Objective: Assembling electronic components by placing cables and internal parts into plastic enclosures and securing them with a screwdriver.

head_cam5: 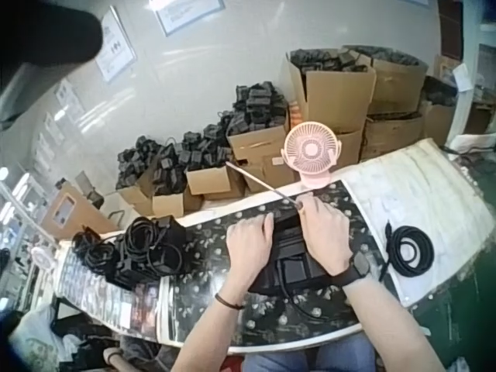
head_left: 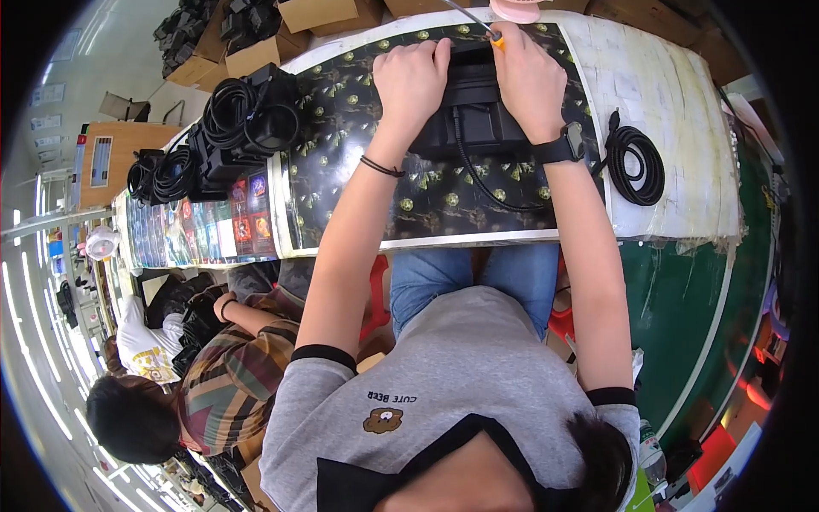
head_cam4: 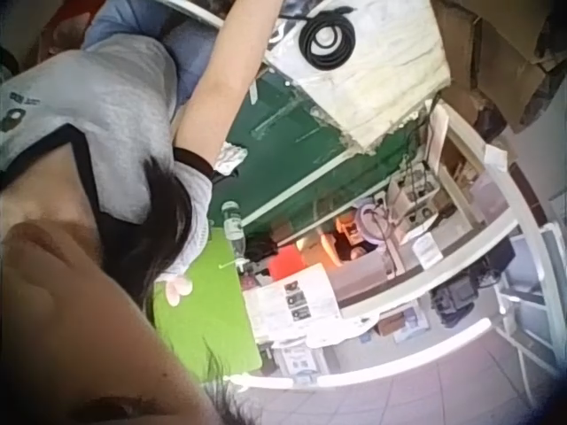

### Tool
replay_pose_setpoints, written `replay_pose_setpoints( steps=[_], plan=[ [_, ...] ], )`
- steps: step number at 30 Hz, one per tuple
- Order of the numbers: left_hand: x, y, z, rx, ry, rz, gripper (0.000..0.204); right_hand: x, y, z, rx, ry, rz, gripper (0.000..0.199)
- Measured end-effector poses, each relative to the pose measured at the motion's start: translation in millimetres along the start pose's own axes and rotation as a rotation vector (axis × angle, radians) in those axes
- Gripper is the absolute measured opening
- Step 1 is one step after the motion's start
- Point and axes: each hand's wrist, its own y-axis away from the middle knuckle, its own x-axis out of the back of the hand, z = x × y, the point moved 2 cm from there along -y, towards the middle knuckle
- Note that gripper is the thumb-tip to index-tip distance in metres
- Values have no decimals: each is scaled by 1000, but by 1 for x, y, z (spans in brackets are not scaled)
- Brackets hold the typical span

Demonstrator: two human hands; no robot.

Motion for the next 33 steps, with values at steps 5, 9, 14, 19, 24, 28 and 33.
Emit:
replay_pose_setpoints(
  steps=[5,9,14,19,24,28,33],
  plan=[
    [-8,6,3,-136,-68,179,37,2,2,2,-16,11,23,21],
    [-7,10,0,-127,-77,210,39,6,7,-1,-58,-16,23,22],
    [2,7,8,-55,206,217,30,15,7,1,-103,-112,88,9],
    [13,24,18,-479,78,157,51,24,4,-1,-134,-90,114,13],
    [14,34,10,-497,43,106,65,67,55,-6,-327,-409,103,25],
    [14,29,11,-499,47,62,70,112,93,2,-501,-662,-47,27],
    [18,39,15,-405,15,43,62,149,139,-1,-562,-602,-169,35]
  ],
)
